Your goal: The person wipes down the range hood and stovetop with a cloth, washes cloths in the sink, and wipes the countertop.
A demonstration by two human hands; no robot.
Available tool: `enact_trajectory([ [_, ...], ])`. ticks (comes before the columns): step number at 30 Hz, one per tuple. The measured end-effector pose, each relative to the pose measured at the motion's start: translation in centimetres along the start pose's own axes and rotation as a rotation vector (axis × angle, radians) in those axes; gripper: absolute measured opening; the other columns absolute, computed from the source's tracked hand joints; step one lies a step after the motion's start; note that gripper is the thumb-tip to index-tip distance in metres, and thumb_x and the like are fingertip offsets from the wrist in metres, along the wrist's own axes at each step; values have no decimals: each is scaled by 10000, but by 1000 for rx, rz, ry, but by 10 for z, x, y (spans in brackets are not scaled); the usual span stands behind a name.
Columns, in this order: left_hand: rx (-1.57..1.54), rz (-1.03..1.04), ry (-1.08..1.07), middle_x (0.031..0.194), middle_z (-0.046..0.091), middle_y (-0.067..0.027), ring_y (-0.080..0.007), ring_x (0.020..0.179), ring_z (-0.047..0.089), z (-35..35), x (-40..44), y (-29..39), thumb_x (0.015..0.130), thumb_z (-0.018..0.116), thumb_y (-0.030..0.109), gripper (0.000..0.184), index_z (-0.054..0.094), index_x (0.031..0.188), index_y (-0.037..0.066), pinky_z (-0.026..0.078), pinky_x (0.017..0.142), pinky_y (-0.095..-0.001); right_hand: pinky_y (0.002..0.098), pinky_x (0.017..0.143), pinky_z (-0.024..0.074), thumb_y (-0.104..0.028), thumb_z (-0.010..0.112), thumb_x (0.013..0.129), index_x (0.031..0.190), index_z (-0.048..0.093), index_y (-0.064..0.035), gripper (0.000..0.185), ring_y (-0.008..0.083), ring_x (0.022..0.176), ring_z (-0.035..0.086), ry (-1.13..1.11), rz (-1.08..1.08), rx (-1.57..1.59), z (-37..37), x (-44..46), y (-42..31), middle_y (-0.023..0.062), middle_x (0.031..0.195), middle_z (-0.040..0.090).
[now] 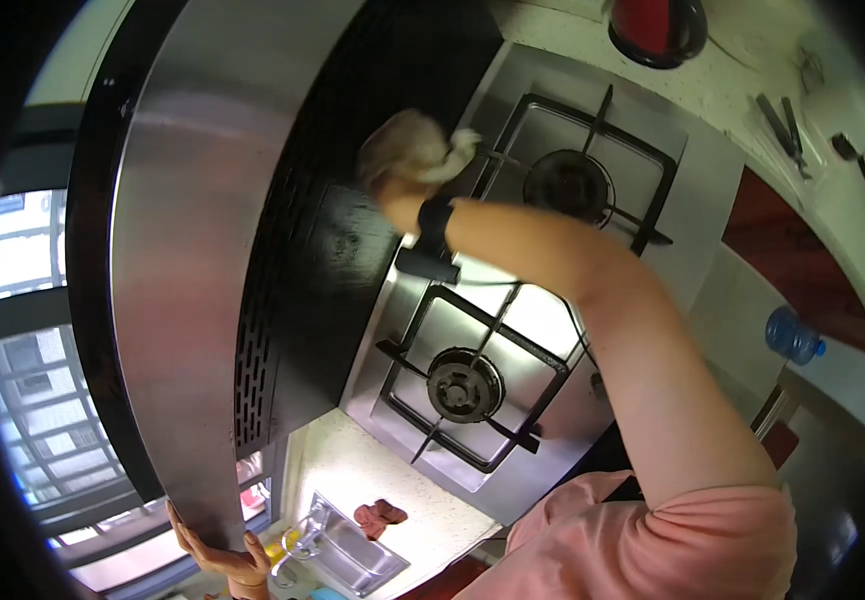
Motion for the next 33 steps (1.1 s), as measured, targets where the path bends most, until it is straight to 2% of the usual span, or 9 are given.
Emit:
enact_trajectory([
  [8, 53, 23, 37, 1404, 340, -290, -440, 1284, 365, 1, -1, 1, 903, 498, 446, 768, 217, 1427, -41, 280, 1054, -511, 317, 799, 494, -94, 590, 776, 918, 679, -37, 177, 265, 883, 638, -29, -238, 318, 47, -37, -209, 155, 964, 663],
  [14, 67, 42, 33, 1403, 324, -293, -418, 1276, 372, 1, 1, 9, 898, 495, 437, 786, 202, 1424, -69, 286, 1056, -480, 312, 784, 495, -121, 586, 784, 907, 680, -42, 174, 254, 863, 637, 6, -386, 510, 57, -58, -285, 146, 949, 664],
  [19, 105, 16, 21, 1408, 296, -288, -398, 1271, 370, 2, -9, 5, 814, 636, 493, 960, 162, 1439, -61, 298, 1044, -484, 308, 772, 495, -143, 582, 790, 898, 681, -46, 175, 244, 846, 637, 112, -490, 631, 52, -64, -272, 138, 936, 664],
  [21, -11, -78, -28, 1401, 257, -239, -355, 1237, 360, 6, -12, -1, 732, 754, 475, 1109, 75, 1460, -14, 300, 1027, -492, 306, 767, 495, -152, 580, 793, 894, 681, -48, 177, 240, 840, 637, 124, -550, 700, 54, -66, -258, 135, 931, 665],
  [22, 123, -21, -35, 1401, 250, -239, -353, 1241, 352, 6, -5, 7, 737, 760, 431, 1095, 66, 1461, -10, 295, 1028, -499, 306, 764, 495, -157, 580, 794, 892, 681, -49, 178, 238, 836, 636, 138, -620, 832, 57, -74, -241, 133, 929, 665],
  [23, 248, 39, -35, 1401, 243, -240, -350, 1245, 344, 5, -2, 16, 741, 766, 387, 1084, 58, 1463, -5, 289, 1029, -506, 305, 762, 496, -161, 579, 795, 890, 682, -50, 179, 236, 833, 636, 76, -746, 1224, 46, -72, -229, 132, 926, 665],
  [26, 113, -113, -20, 1426, 203, -252, -382, 1280, 310, 13, -6, 4, 755, 750, 309, 1048, 41, 1464, 5, 274, 1035, -527, 302, 754, 496, -175, 577, 799, 885, 682, -52, 183, 230, 823, 636, 116, -829, 1241, 44, -75, -207, 127, 918, 666],
  [27, 209, -77, -22, 1430, 177, -257, -415, 1297, 284, 11, -2, 9, 764, 722, 247, 1022, 15, 1463, 11, 267, 1042, -549, 302, 752, 496, -179, 576, 800, 883, 682, -53, 184, 228, 820, 636, 122, -862, 1271, 44, -73, -203, 126, 916, 666],
  [33, 187, -120, -53, 1426, 163, -261, -430, 1288, 292, 13, 1, 6, 762, 710, 206, 1024, -12, 1461, 12, 262, 1049, -581, 297, 736, 497, -206, 572, 808, 872, 684, -58, 196, 217, 800, 635, 112, -1071, 1541, 52, -69, -199, 117, 901, 667],
])
Point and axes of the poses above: each hand's wrist, its own x-axis towards the middle knuckle, its own z-axis out of the palm, y = z × x, the point moved 7 cm from there along x, towards the middle knuckle
